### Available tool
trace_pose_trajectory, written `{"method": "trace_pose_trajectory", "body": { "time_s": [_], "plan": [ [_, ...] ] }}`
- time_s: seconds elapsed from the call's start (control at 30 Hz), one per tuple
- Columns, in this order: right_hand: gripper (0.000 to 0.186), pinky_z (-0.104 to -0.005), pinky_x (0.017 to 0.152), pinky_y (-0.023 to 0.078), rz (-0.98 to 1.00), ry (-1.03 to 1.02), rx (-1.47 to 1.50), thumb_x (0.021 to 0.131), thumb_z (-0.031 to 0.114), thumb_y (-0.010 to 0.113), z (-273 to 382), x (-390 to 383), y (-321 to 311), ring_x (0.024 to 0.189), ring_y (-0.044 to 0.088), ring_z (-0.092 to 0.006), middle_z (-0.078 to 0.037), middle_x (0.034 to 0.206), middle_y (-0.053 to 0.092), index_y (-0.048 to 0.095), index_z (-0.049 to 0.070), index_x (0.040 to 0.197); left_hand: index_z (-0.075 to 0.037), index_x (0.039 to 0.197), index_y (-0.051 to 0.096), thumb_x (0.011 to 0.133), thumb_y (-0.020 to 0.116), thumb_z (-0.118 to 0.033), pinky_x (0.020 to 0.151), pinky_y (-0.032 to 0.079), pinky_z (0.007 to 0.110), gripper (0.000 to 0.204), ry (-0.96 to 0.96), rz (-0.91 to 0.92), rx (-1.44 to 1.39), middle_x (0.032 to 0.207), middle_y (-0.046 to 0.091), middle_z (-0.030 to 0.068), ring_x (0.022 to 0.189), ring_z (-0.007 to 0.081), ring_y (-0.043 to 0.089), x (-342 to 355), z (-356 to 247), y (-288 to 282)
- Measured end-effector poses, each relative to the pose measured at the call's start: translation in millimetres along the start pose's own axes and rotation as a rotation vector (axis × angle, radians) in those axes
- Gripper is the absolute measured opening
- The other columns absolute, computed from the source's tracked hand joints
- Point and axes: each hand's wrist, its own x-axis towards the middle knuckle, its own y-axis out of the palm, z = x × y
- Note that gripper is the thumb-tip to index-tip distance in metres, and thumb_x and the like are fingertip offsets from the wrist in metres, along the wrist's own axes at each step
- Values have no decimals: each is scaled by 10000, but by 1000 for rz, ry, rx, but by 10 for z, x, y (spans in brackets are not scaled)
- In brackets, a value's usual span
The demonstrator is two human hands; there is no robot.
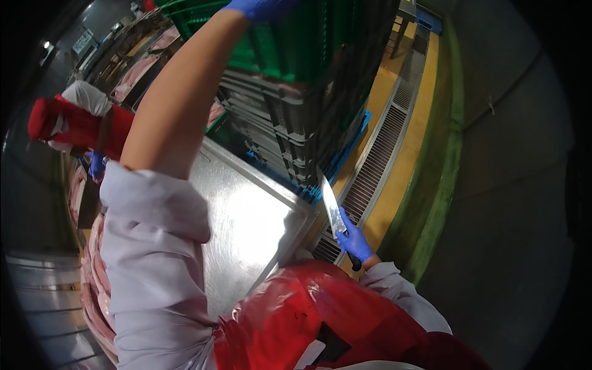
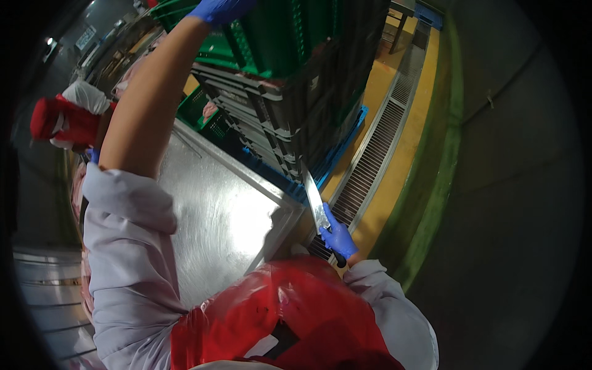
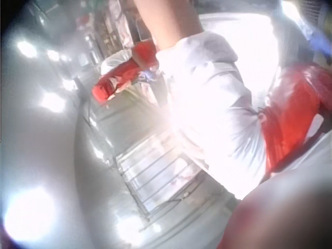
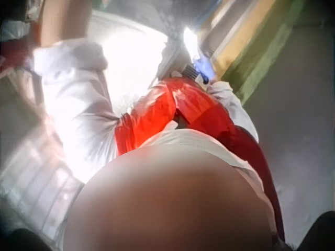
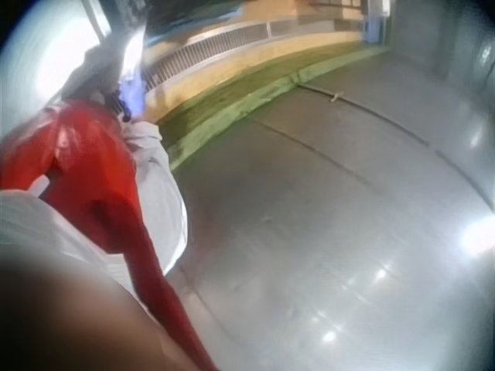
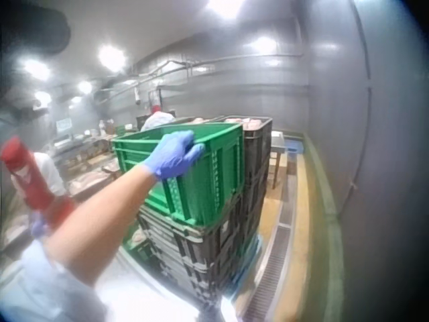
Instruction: The person trims fat and connective tissue from large pieces of raw meat using a knife. The trimmed pieces are placed into a green basket, and the cleaned meat is set aside on the metal table.
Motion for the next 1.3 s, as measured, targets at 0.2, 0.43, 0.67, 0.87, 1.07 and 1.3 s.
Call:
{"method": "trace_pose_trajectory", "body": {
  "time_s": [0.2, 0.43, 0.67, 0.87, 1.07, 1.3],
  "plan": [
    [775, -284, 505, 503, 87, -88, -30, 941, 47, 561, 195, 263, 117, 504, 544, -100, -40, 684, 601, 181, 248, 1586, 45, 1107, 543, 845, 640, -414, 923, 443, 534, 537, 366, -560, 15, 1139, 588, 279, 1073, 434, 562, -497, -234, -379],
    [670, -238, 432, 443, 317, -146, 95, 962, 28, 565, -45, 685, 742, 528, 507, -87, -50, 778, 579, 263, 156, 1547, -40, 1087, 648, 759, 723, -256, 876, 510, 468, 400, 276, -326, -426, 1062, 647, 189, 1037, 364, 630, -3227, -470, -631],
    [467, -252, 415, 404, 695, -181, -228, 967, 62, 568, 247, 666, 1874, 518, 524, -105, -42, 769, 578, 393, 53, 1400, -75, 1292, 577, 852, 717, -289, 1008, 449, 462, 508, -491, -142, -185, 1321, 579, 155, 1193, 346, 558, -8161, -709, -899],
    [485, -254, 423, 392, 769, -230, -414, 970, 86, 576, 620, 136, 3023, 510, 505, -95, -24, 733, 571, 397, 50, 1419, -19, 1149, 614, 830, 664, -269, 959, 473, 460, 409, -1550, -362, 557, 1152, 629, 213, 1084, 393, 591, -11661, -1473, -1971],
    [499, -253, 429, 394, 826, -233, -528, 968, 87, 589, 483, -319, 3585, 521, 496, -89, -27, 758, 573, 389, 55, 1424, -22, 1245, 600, 801, 640, -532, 938, 505, 452, 678, -2937, -352, 241, 1251, 629, 221, 1118, 395, 629, -13620, -2278, -2057],
    [398, -253, 446, 431, 1007, -131, -606, 962, 83, 588, 666, -865, 4484, 530, 525, -105, -46, 756, 578, 440, 77, 1331, 13, 1190, 626, 994, 334, -492, 966, 477, 496, 616, -2772, -404, -45, 1211, 625, 279, 1132, 431, 607, -14792, -2905, -1604]
  ]
}}
